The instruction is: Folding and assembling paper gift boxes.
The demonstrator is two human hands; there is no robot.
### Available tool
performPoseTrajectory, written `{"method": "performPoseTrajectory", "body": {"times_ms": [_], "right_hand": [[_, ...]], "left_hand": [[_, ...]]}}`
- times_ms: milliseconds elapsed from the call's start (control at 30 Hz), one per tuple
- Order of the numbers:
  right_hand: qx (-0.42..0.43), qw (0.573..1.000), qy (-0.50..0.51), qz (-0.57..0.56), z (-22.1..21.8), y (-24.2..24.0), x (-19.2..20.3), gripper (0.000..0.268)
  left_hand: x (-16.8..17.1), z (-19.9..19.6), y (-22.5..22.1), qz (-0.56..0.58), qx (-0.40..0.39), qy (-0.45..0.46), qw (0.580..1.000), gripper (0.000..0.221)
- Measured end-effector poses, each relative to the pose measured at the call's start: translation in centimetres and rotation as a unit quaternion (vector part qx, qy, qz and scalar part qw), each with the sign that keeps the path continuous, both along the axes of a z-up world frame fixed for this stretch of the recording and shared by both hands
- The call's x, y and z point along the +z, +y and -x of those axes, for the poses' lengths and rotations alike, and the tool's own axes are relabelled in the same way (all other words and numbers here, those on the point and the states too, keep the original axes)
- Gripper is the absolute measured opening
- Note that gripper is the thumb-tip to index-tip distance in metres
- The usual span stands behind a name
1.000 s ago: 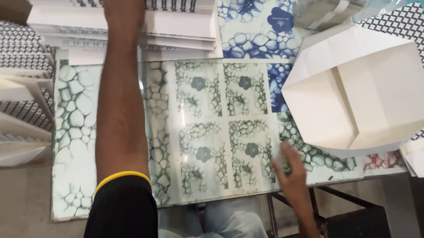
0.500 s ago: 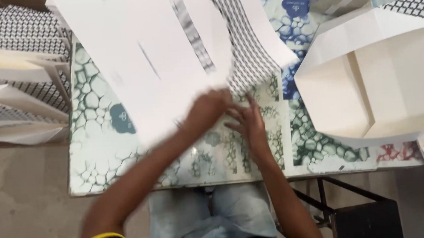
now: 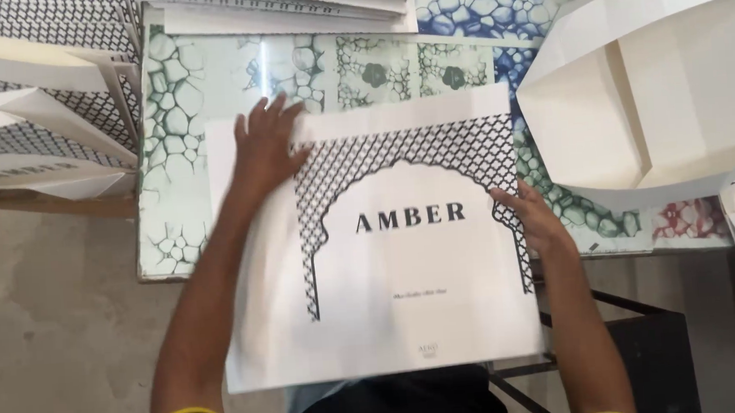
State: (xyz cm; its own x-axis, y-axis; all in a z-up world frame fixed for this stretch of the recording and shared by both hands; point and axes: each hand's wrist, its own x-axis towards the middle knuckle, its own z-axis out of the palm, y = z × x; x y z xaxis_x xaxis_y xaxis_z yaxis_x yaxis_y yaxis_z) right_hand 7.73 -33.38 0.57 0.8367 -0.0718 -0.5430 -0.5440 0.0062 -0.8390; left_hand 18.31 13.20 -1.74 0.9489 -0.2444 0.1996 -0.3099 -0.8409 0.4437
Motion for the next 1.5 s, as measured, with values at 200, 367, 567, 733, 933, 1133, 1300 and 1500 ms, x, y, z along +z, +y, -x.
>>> {"method": "performPoseTrajectory", "body": {"times_ms": [200,367,567,733,933,1133,1300,1500], "right_hand": [[0.038,0.998,0.045,0.007,-0.7,-1.9,-2.9,0.057],[0.058,0.991,-0.014,0.121,-2.4,0.9,0.0,0.062],[0.194,0.76,-0.37,0.498,-7.1,5.7,2.8,0.06],[0.332,0.667,-0.4,0.533,-14.6,8.7,1.6,0.063],[0.462,0.691,-0.264,0.49,-16.6,10.5,2.5,0.056],[0.488,0.67,-0.23,0.51,-18.2,9.2,0.8,0.052],[0.485,0.646,-0.266,0.526,-16.4,10.1,1.7,0.039],[0.424,0.583,-0.317,0.616,-10.7,8.4,-2.1,0.012]], "left_hand": [[2.3,-3.6,1.6,-0.11,-0.029,0.164,0.98,0.097],[-0.4,-7.0,1.3,-0.116,-0.094,0.222,0.963,0.074],[1.3,-6.0,-0.2,-0.09,-0.079,0.231,0.966,0.081],[-0.8,-5.8,0.9,-0.03,-0.11,0.291,0.95,0.086],[-2.2,-6.7,1.8,0.06,-0.129,0.329,0.933,0.091],[-2.0,-6.3,0.3,-0.13,-0.162,0.263,0.942,0.06],[-2.7,-2.9,-0.4,-0.061,-0.151,0.181,0.97,0.047],[-3.9,5.7,-1.1,-0.166,-0.087,-0.076,0.979,0.029]]}}
